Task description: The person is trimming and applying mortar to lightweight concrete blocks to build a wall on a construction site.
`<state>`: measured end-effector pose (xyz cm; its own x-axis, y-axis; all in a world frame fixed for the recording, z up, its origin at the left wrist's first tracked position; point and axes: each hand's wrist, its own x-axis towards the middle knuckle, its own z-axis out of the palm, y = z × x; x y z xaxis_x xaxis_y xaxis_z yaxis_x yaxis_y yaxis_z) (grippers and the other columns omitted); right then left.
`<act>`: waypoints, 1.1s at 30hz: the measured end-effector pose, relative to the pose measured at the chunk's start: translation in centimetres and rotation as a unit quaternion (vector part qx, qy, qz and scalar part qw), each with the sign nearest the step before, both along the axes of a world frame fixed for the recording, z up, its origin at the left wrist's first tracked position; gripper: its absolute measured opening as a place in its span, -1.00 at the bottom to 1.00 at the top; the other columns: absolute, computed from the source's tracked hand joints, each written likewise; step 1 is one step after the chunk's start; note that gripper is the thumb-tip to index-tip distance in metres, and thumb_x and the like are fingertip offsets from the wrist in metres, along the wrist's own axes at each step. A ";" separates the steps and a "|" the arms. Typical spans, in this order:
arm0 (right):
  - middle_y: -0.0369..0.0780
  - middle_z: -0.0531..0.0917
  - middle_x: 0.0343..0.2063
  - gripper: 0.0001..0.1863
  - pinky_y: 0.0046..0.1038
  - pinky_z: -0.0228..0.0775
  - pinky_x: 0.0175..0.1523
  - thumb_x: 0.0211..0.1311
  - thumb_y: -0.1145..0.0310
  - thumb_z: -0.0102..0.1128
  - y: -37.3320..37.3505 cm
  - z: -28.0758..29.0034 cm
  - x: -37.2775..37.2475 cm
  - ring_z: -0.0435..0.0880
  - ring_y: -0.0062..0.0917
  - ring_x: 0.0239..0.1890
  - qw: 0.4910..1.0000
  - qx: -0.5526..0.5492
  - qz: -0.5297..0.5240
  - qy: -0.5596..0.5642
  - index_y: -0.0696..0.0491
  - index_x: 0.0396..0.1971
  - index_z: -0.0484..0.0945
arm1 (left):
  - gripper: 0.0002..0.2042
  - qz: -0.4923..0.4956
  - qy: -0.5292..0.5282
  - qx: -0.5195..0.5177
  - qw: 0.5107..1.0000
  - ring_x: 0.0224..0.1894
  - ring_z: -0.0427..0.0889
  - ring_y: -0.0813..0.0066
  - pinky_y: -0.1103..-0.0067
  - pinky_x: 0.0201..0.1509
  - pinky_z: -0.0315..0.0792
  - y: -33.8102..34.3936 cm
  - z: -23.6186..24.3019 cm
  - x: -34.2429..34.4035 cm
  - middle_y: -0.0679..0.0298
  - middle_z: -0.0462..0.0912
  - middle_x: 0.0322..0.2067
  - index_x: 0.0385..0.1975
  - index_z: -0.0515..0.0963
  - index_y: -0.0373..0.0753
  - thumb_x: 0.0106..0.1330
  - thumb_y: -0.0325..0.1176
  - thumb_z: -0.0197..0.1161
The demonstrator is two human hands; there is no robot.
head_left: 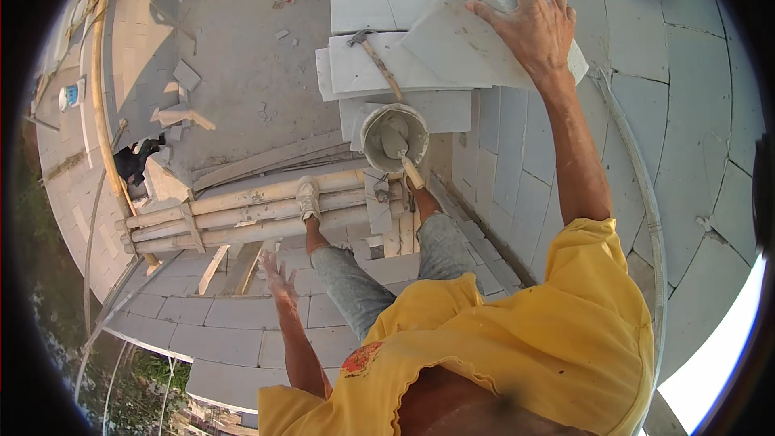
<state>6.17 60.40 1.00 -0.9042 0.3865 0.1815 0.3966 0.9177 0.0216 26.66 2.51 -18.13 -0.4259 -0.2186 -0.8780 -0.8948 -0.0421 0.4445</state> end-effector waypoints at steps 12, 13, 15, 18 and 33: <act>-0.07 0.47 0.14 -0.09 -0.13 0.32 0.23 -0.06 -0.13 0.41 5.6 -1.8 2.3 0.45 -0.20 0.18 0.976 -0.205 0.059 0.038 0.04 0.25 0.32 | -0.06 -0.155 -0.161 -0.065 0.972 0.40 0.03 0.03 0.27 0.33 0.16 5.5 3.6 12.3 -0.10 0.01 0.36 0.43 -0.22 -0.23 0.27 0.16 0.15; -0.07 0.47 0.14 -0.09 -0.13 0.32 0.23 -0.06 -0.13 0.41 6.3 -1.7 3.0 0.45 -0.20 0.18 0.975 -0.211 0.059 0.031 0.04 0.25 0.32 | -0.05 -0.142 -0.168 -0.053 0.974 0.40 0.03 0.03 0.35 0.36 0.13 6.2 4.8 11.2 -0.18 0.02 0.34 0.42 -0.23 -0.28 0.27 0.14 0.16; -0.10 0.09 0.40 0.11 -0.21 -0.06 0.46 -0.02 -0.16 0.36 8.6 -1.6 4.4 0.04 -0.17 0.43 0.960 -0.199 -0.130 -0.148 -0.06 0.43 -0.10 | -0.07 -0.157 -0.148 -0.037 0.976 0.39 0.06 0.03 0.34 0.38 0.09 6.0 4.2 11.0 -0.16 0.02 0.35 0.42 -0.20 -0.28 0.27 0.12 0.17; -0.09 0.55 0.05 -0.29 -0.21 0.41 0.13 0.07 0.01 0.38 3.6 4.0 7.1 0.53 -0.27 0.08 0.989 -0.046 0.056 0.132 0.06 0.18 0.40 | -0.12 -0.229 -0.096 -0.080 0.966 0.36 0.12 -0.01 0.33 0.40 0.04 4.5 0.7 12.2 -0.14 0.04 0.35 0.41 -0.12 -0.28 0.27 0.07 0.19; 0.13 0.25 0.25 -0.04 -0.16 0.07 0.35 0.09 -0.09 0.28 -17.0 -40.1 34.0 0.24 -0.05 0.31 0.751 -0.519 -0.320 -0.252 0.13 0.34 0.04 | 0.05 -0.506 0.164 -0.022 0.846 0.34 0.20 -0.01 0.36 0.38 0.16 25.3 -24.3 -15.2 -0.26 0.19 0.27 0.34 0.01 -0.43 -0.06 -0.04 0.53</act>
<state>40.14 43.40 -39.08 -0.3255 0.4685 -0.8213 0.9455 0.1687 -0.2786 11.42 27.81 -42.45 -0.6340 0.3755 -0.6760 -0.2904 0.6946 0.6582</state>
